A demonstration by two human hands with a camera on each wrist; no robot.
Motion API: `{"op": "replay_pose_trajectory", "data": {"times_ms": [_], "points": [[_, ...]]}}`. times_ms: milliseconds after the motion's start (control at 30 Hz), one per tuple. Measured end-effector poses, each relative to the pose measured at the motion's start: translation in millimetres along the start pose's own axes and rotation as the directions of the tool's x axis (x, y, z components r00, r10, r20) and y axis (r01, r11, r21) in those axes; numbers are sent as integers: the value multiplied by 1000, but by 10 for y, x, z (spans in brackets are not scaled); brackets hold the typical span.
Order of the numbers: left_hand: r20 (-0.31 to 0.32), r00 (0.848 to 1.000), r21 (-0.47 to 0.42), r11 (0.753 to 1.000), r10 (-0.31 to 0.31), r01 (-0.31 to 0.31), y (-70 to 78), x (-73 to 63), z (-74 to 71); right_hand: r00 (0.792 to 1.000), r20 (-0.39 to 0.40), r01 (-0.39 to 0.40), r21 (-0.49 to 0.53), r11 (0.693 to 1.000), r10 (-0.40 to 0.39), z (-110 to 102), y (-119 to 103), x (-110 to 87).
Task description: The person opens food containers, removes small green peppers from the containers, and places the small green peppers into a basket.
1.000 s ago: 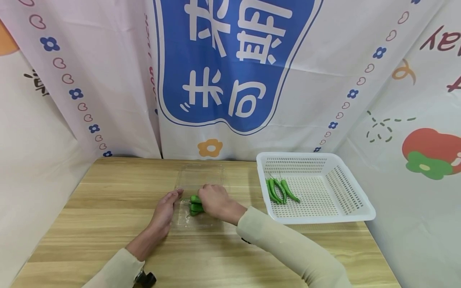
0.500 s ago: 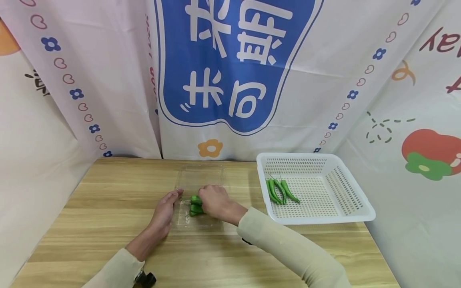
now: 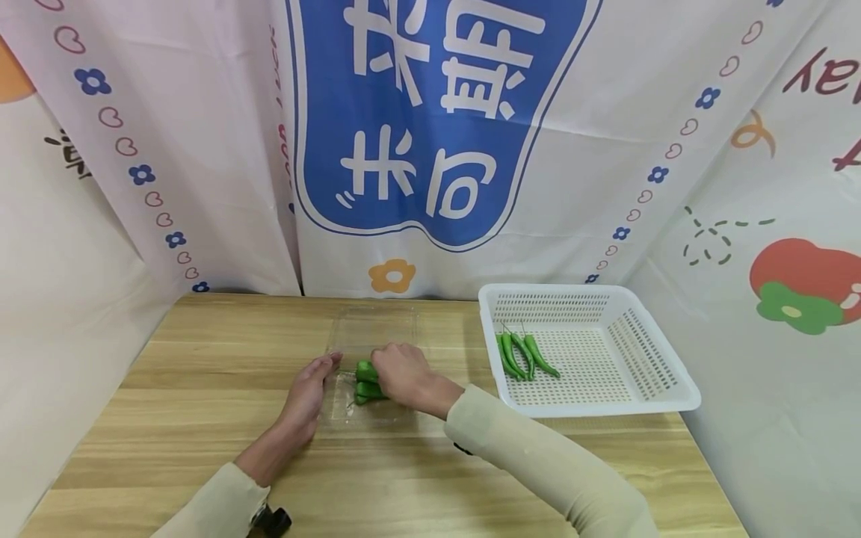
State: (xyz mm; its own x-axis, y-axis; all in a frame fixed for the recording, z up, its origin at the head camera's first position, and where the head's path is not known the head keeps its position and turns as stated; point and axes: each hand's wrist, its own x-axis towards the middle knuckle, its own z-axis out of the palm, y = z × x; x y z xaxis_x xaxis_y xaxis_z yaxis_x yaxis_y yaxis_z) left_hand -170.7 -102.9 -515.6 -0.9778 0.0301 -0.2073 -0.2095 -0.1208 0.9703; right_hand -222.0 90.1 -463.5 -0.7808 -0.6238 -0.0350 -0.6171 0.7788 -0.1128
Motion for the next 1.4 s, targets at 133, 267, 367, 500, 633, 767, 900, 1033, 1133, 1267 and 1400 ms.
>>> {"op": "replay_pose_trajectory", "data": {"times_ms": [133,267,367,500,633,767,900,1033,1133,1267,1400], "points": [[1,1000,4,1000,-5,5,-2,5,-5,1000,-2,16,-7,1000,-16,-32,-2,-12],[5,1000,3,1000,-9,9,-10,8,-7,1000,-1,28,-6,1000,-28,-52,-3,-25],[9,1000,-1,1000,-6,6,-9,8,-7,999,2,35,7,999,-35,-64,-3,-34],[13,1000,-9,1000,-9,9,2,9,-3,999,-3,35,28,999,-35,-85,5,-39],[17,1000,-6,1000,-15,15,3,6,-3,999,-21,36,40,999,-35,-115,17,-39],[11,1000,-4,1000,-10,10,7,3,-4,998,-35,45,31,999,-44,-150,18,-38],[4,1000,-3,1000,-12,12,0,10,-6,998,-31,48,35,998,-47,-191,2,-52],[3,1000,0,1000,-12,12,-4,15,-6,998,-29,51,43,998,-49,-234,-21,-84],[4,1000,2,1000,-6,6,0,16,-7,998,-35,50,41,998,-48,-273,-27,-107],[7,1000,0,1000,2,-2,1,12,-7,998,-55,39,50,998,-37,-342,-15,-135],[12,1000,-3,1000,5,-5,-1,7,-4,997,-76,33,65,997,-28,-426,6,-163]]}}
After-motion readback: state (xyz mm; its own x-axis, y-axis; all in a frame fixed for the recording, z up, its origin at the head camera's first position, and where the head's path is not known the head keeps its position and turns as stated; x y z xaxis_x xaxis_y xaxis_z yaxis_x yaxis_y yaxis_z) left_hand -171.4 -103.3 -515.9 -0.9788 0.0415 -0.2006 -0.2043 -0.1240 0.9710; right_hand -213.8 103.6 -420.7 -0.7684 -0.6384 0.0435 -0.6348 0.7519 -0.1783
